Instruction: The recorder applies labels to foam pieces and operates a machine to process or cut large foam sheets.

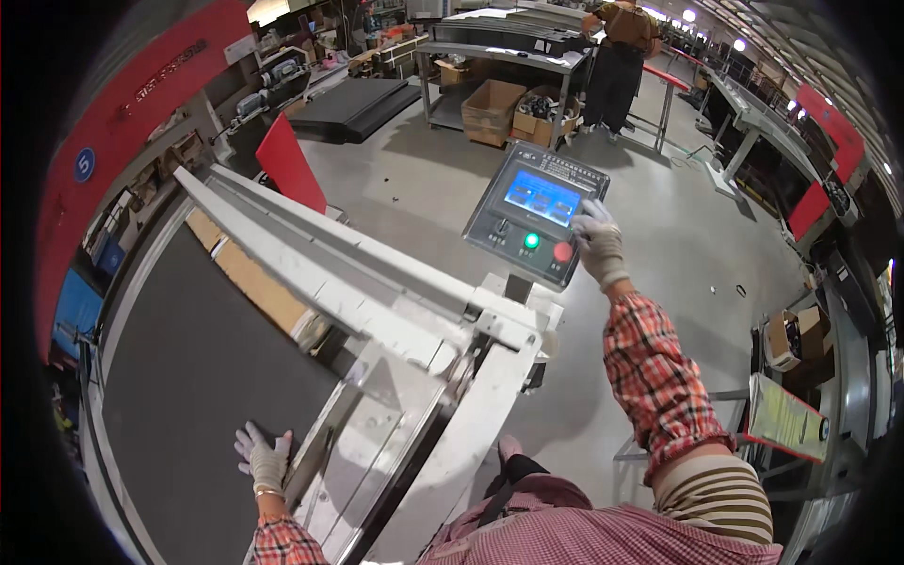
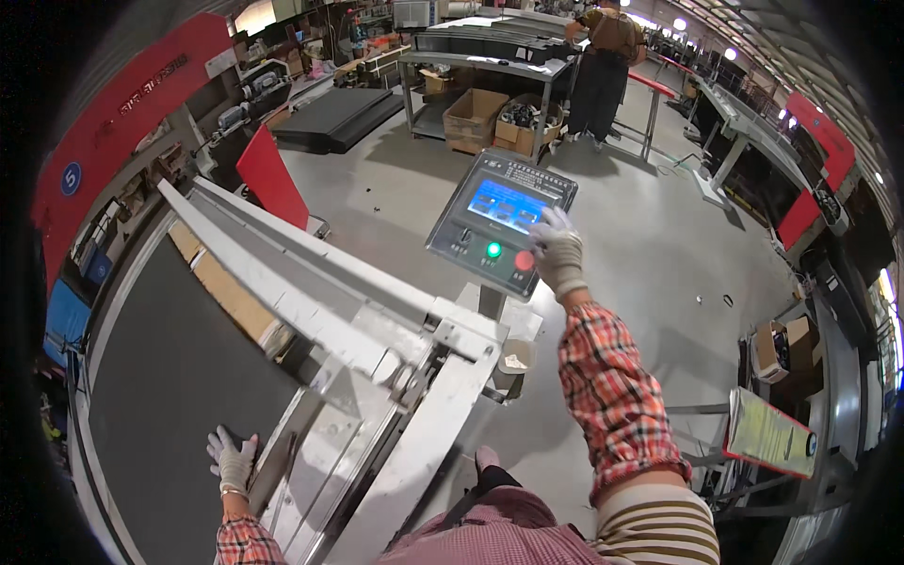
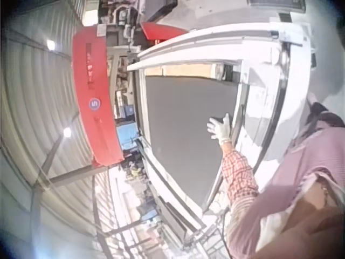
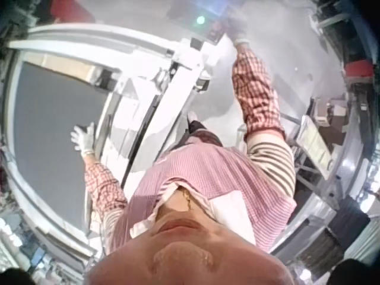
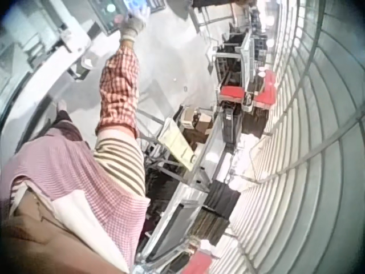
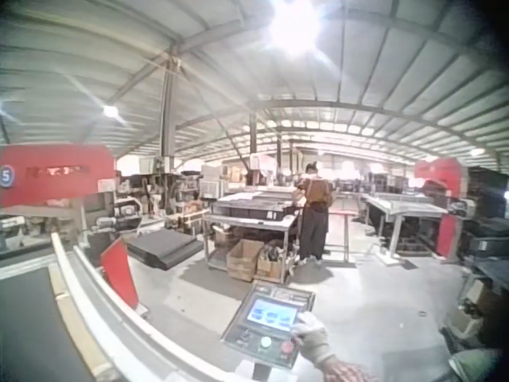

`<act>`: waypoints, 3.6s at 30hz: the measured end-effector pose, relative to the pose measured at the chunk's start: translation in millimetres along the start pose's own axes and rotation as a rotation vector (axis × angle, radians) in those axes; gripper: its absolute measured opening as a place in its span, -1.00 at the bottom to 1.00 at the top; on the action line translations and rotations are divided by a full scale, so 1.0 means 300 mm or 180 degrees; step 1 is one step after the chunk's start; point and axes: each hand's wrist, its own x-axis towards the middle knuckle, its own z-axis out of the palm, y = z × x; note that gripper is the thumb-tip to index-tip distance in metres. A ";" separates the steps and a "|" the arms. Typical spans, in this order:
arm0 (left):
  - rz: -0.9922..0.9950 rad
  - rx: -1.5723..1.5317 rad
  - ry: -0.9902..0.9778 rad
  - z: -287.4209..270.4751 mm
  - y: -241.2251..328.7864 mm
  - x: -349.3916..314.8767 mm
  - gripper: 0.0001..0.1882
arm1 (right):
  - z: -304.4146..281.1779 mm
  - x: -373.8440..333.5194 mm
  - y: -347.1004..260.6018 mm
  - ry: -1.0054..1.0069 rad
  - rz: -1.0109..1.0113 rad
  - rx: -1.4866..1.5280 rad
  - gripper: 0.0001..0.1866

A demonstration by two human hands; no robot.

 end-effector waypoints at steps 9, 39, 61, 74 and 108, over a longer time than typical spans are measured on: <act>-0.0037 0.0078 0.0192 0.111 -0.087 0.090 0.05 | 0.294 0.237 0.272 -0.0224 -0.0025 -0.1077 -0.83; 0.0073 -0.0143 0.0134 0.017 0.028 -0.044 0.08 | 0.261 0.114 0.422 -0.0688 -0.0282 -0.0220 -0.87; 0.0306 -0.0251 0.0191 0.005 -0.106 -0.058 -0.07 | 0.052 -0.562 0.857 -0.0190 0.2342 0.1610 -0.50; 0.3405 -0.2149 -0.4621 0.205 0.753 -0.922 -0.52 | -0.165 -1.260 0.535 -0.3856 0.2975 0.1114 -0.63; 0.1495 -0.1123 -0.1721 2.691 1.238 -0.253 -0.56 | -0.369 -1.811 0.617 -0.3346 0.2880 0.0608 -0.75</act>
